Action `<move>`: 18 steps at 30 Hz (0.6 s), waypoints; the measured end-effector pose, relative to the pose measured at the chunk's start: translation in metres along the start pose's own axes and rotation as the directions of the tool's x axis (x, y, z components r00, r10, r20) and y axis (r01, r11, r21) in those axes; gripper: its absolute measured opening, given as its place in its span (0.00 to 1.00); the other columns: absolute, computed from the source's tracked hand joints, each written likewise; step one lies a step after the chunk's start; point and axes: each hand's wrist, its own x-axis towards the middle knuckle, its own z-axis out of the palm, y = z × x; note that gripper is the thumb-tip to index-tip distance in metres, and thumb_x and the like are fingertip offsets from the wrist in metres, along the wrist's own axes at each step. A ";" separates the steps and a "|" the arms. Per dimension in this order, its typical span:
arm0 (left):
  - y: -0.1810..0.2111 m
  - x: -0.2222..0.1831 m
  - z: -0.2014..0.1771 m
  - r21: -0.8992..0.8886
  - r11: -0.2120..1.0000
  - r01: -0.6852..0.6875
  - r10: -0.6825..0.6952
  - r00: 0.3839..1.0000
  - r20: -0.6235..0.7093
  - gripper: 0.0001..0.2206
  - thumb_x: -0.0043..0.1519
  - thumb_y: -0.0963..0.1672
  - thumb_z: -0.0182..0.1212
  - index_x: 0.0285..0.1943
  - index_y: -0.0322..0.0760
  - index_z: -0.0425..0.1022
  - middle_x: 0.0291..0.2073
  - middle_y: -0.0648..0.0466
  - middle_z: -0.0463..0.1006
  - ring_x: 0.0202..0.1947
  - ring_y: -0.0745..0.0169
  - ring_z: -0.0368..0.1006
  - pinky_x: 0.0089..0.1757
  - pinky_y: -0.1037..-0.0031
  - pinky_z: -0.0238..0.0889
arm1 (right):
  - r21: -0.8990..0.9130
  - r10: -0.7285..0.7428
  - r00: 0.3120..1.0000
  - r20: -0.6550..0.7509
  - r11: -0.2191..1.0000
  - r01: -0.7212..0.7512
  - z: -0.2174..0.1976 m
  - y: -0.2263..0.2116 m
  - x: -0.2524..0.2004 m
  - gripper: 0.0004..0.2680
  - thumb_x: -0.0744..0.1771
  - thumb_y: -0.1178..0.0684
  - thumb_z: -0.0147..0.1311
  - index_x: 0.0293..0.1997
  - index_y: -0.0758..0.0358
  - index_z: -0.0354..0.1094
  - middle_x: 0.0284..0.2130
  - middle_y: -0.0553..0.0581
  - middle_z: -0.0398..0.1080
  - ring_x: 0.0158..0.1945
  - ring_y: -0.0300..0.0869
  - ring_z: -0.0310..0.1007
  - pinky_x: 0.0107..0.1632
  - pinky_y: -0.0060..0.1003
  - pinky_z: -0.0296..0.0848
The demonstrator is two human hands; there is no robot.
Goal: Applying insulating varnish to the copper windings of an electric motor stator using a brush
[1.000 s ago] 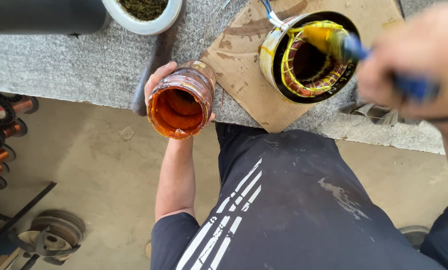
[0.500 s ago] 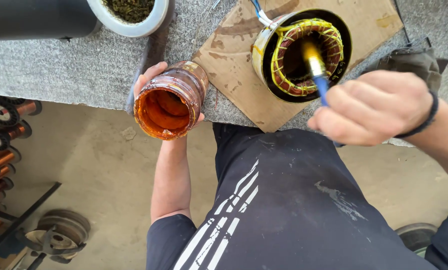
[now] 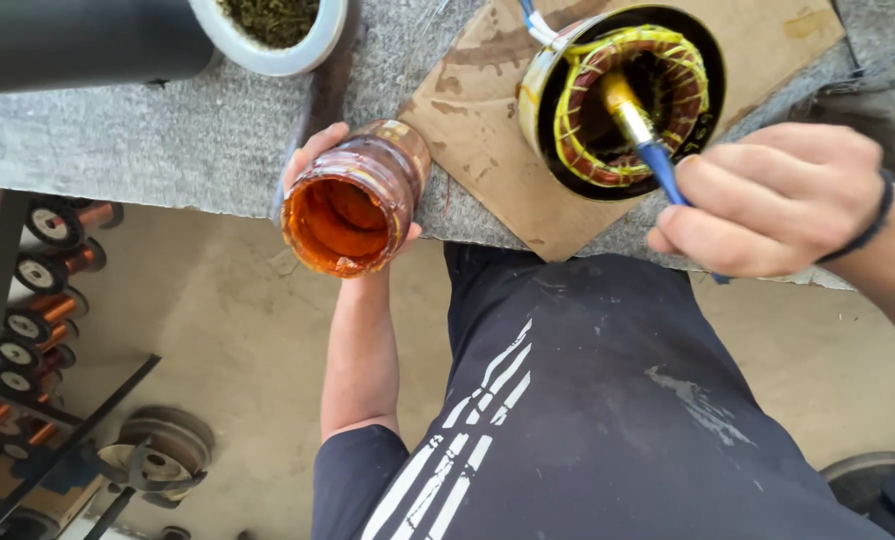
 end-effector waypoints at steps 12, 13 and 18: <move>0.037 0.014 -0.002 0.215 0.973 0.085 -0.108 0.989 0.098 0.42 0.49 0.64 0.65 0.66 0.40 0.66 0.57 0.51 0.74 0.58 0.55 0.72 0.61 0.63 0.67 | -0.146 0.293 0.949 0.114 0.950 -0.275 -0.006 -0.016 -0.006 0.09 0.74 0.49 0.52 0.41 0.63 0.70 0.29 0.55 0.74 0.29 0.42 0.74 0.30 0.34 0.62; 0.037 0.014 -0.002 0.244 0.965 0.095 -0.124 0.986 0.108 0.42 0.49 0.65 0.65 0.65 0.39 0.67 0.57 0.51 0.73 0.58 0.55 0.73 0.61 0.64 0.67 | -0.098 0.214 0.975 0.053 0.973 -0.208 -0.007 -0.015 -0.001 0.09 0.73 0.51 0.53 0.36 0.62 0.67 0.26 0.56 0.72 0.26 0.42 0.71 0.27 0.34 0.61; 0.024 -0.004 0.002 0.126 0.992 0.018 -0.024 0.999 0.040 0.28 0.58 0.37 0.76 0.65 0.34 0.64 0.58 0.42 0.75 0.58 0.48 0.75 0.62 0.59 0.73 | -0.246 0.192 0.970 0.150 0.957 -0.152 -0.012 -0.017 0.007 0.13 0.75 0.47 0.52 0.32 0.59 0.63 0.26 0.53 0.69 0.25 0.40 0.64 0.28 0.31 0.55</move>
